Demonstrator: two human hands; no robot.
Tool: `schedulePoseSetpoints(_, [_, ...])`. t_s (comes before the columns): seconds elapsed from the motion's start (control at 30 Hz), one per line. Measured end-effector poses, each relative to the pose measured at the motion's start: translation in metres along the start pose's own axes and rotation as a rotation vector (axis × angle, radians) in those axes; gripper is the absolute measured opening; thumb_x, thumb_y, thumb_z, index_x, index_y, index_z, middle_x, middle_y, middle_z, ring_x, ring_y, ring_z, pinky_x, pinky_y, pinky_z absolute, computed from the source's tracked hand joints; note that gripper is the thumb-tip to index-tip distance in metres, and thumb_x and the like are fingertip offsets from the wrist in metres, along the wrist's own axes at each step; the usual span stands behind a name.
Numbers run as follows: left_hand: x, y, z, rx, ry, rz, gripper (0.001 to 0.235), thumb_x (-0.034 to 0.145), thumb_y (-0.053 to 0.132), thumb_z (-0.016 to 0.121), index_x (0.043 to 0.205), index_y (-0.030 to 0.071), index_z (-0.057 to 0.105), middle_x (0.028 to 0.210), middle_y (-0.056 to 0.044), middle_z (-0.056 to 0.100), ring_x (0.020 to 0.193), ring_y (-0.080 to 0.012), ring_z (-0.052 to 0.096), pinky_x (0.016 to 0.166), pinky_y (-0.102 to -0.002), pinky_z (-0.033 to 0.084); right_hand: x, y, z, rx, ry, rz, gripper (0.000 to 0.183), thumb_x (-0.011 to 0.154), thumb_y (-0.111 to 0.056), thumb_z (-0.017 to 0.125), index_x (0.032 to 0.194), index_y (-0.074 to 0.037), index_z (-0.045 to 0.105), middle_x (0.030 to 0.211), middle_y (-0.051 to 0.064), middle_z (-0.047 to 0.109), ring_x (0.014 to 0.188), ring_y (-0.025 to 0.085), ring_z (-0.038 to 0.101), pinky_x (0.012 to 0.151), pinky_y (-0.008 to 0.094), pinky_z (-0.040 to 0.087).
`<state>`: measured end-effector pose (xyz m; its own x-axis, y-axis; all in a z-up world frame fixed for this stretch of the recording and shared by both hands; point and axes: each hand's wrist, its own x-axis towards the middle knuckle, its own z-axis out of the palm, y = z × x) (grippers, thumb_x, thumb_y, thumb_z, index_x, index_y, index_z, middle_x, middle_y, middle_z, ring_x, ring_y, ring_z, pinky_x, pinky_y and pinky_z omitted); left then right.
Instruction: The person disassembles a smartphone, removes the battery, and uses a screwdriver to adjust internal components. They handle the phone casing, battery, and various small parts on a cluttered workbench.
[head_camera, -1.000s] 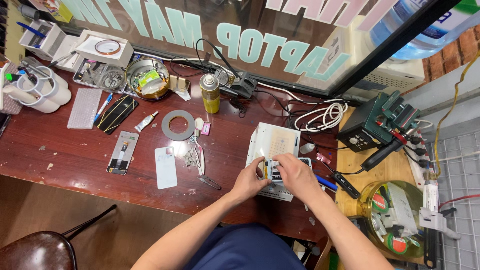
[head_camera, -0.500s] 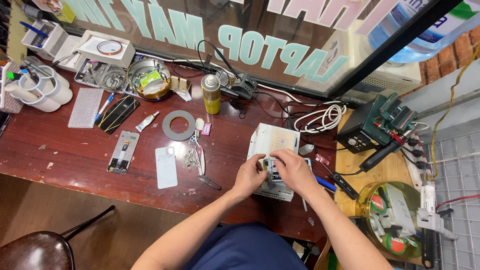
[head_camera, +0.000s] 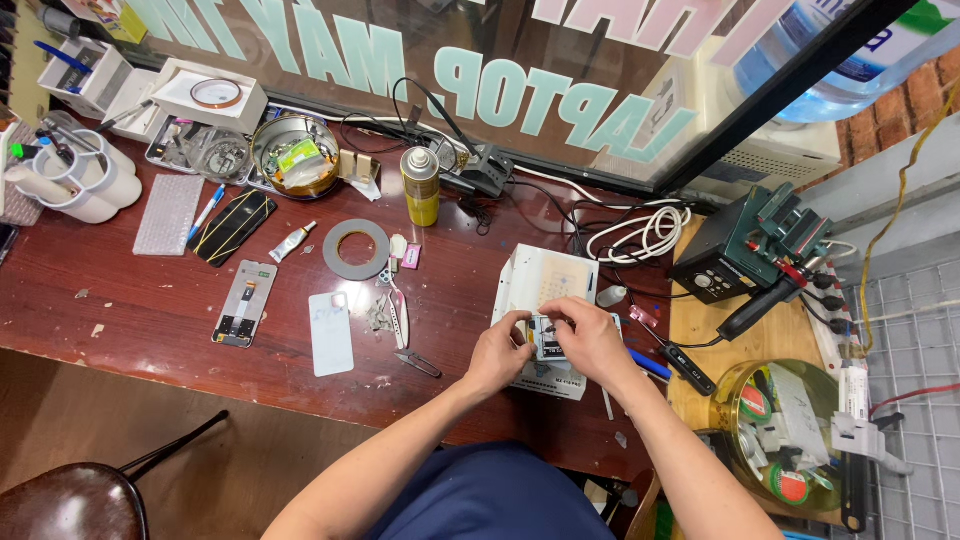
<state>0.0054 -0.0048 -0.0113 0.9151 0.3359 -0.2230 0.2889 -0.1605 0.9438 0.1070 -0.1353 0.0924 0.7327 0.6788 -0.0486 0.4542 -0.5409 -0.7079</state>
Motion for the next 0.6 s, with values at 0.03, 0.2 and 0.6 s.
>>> schedulePoseSetpoints(0.03, [0.0,0.0,0.0,-0.003,-0.002,-0.001,0.052,0.082,0.012,0.074,0.132,0.01,0.061,0.08,-0.01,0.07,0.071,-0.0216,0.07,0.069,-0.036,0.056,0.0,0.001,0.0,0.001,0.014,-0.016,0.025,0.087,-0.002,0.061,0.108,-0.006,0.073,0.102,0.01,0.075,0.091,0.023,0.074,0.079,0.032,0.058])
schedulePoseSetpoints(0.2, [-0.001,0.001,-0.001,-0.012,0.002,0.028,0.053,0.083,0.013,0.075,0.134,0.01,0.061,0.08,-0.011,0.07,0.071,-0.021,0.069,0.069,-0.035,0.056,-0.001,0.003,0.005,0.108,0.074,-0.001,0.028,0.086,0.001,0.057,0.108,-0.006,0.074,0.1,0.01,0.075,0.088,0.02,0.074,0.077,0.03,0.058])
schedulePoseSetpoints(0.6, [-0.002,0.008,-0.005,0.007,-0.037,-0.043,0.055,0.084,0.013,0.075,0.137,0.011,0.06,0.083,-0.01,0.07,0.072,-0.0203,0.07,0.069,-0.036,0.057,-0.004,0.015,0.012,0.168,0.155,0.021,0.025,0.088,-0.001,0.062,0.111,-0.004,0.073,0.104,0.008,0.078,0.093,0.017,0.076,0.078,0.029,0.059])
